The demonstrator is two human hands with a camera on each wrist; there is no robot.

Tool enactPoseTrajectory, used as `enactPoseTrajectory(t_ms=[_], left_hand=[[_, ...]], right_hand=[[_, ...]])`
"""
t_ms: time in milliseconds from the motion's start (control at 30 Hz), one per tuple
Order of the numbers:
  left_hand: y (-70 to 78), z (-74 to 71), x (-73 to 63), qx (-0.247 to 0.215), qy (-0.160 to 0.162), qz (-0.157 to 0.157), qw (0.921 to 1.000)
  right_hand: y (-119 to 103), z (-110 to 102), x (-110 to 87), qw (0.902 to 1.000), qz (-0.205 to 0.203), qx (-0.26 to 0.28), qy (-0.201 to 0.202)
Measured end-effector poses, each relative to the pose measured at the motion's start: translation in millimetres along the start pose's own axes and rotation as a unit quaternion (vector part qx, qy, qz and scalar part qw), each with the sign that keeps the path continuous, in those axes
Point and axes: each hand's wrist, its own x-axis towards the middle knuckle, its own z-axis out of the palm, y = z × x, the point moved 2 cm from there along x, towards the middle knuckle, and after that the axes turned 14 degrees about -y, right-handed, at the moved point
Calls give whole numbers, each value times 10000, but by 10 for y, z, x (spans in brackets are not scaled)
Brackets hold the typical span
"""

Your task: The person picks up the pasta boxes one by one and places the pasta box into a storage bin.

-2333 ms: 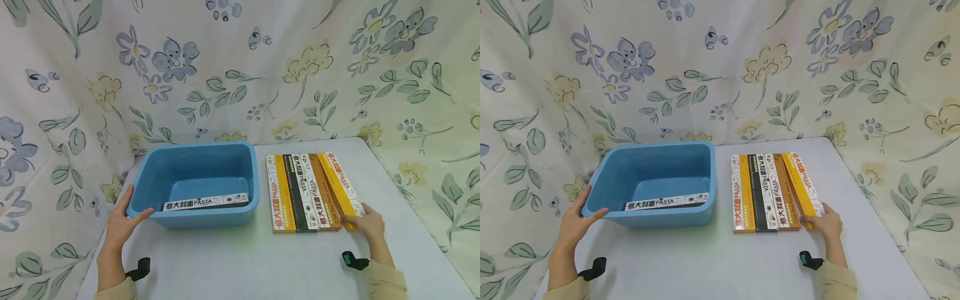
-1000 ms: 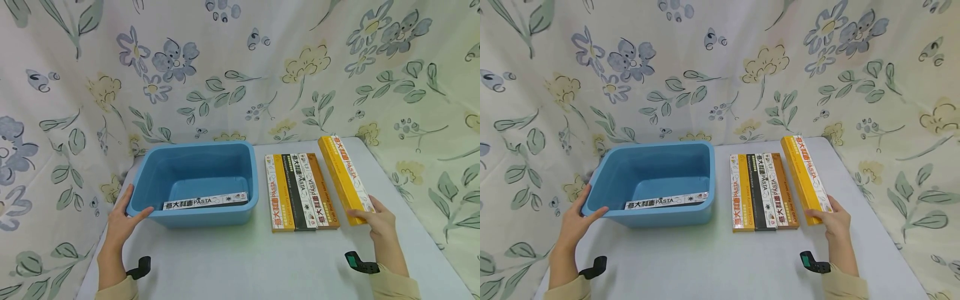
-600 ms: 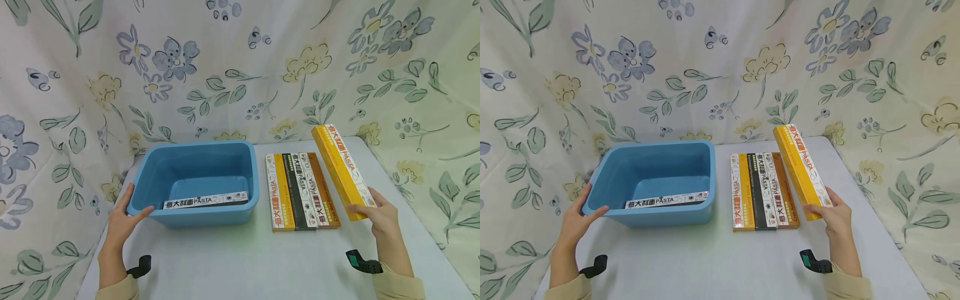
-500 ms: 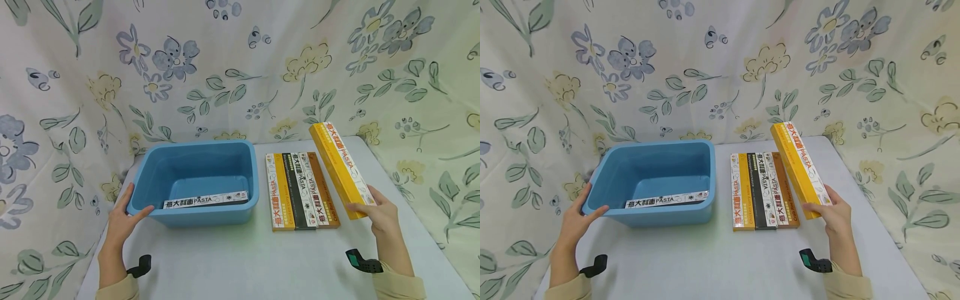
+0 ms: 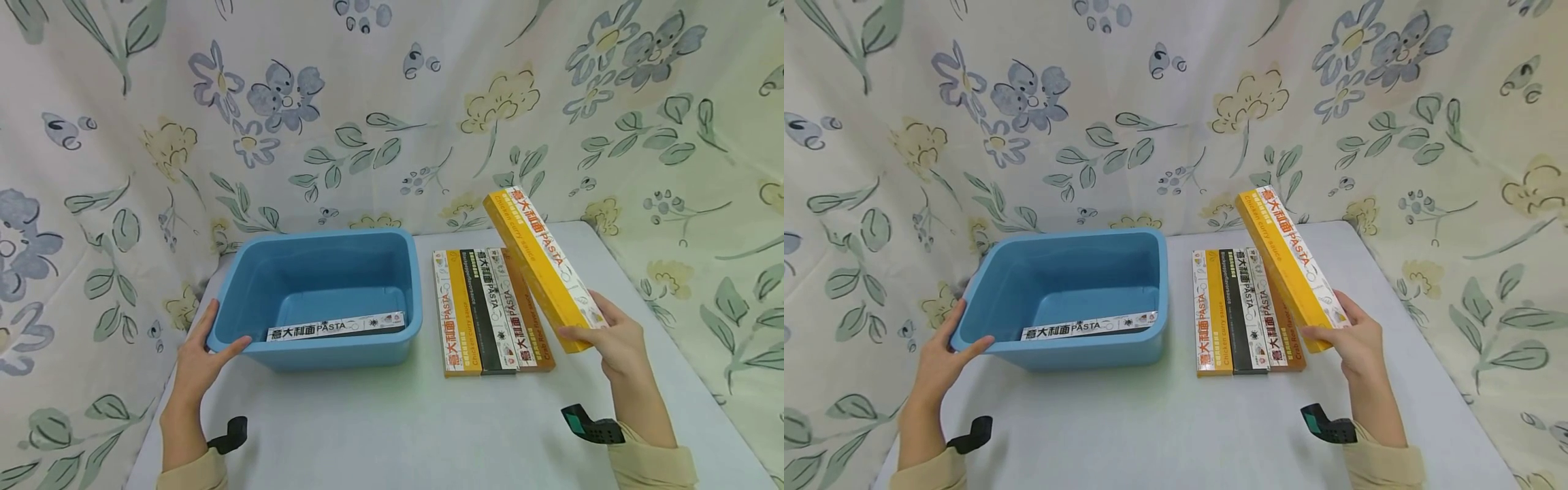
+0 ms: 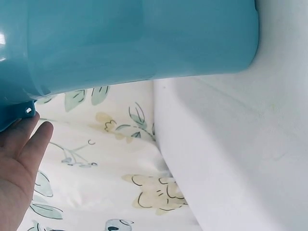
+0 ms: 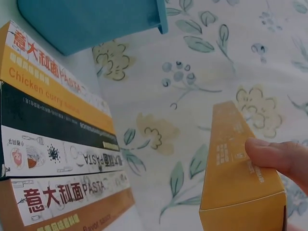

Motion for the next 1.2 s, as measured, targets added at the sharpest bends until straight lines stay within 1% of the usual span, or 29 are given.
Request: enactPoseTrajectory(t_ms=[200,400,633,800,933,1067,1200], left_hand=[[-11,4,1,3,21,-31,10000],[-29,10,-3,-5,36,-2,10000],[-35,11,1,-10,28,-44,10000],[-24,11,2,35,-5,-113,9999],[-18,15,1,63,0,-87,9999],[-16,16,2,71,27,-36,10000],[-12,15,6,43,56,-2,10000]], right_hand=[[-131,55,-43,9986,-463,-195,-190],[-261,143,-63,9972,-622,-263,-331],[-399,287,-78,9934,-937,-67,-662],[-517,414,-96,9908,-1030,87,-875],[-623,523,-96,9869,-1094,268,-1156],[-721,632,-80,9809,-1173,396,-1497],[-810,745,-36,9740,-1344,369,-1786]])
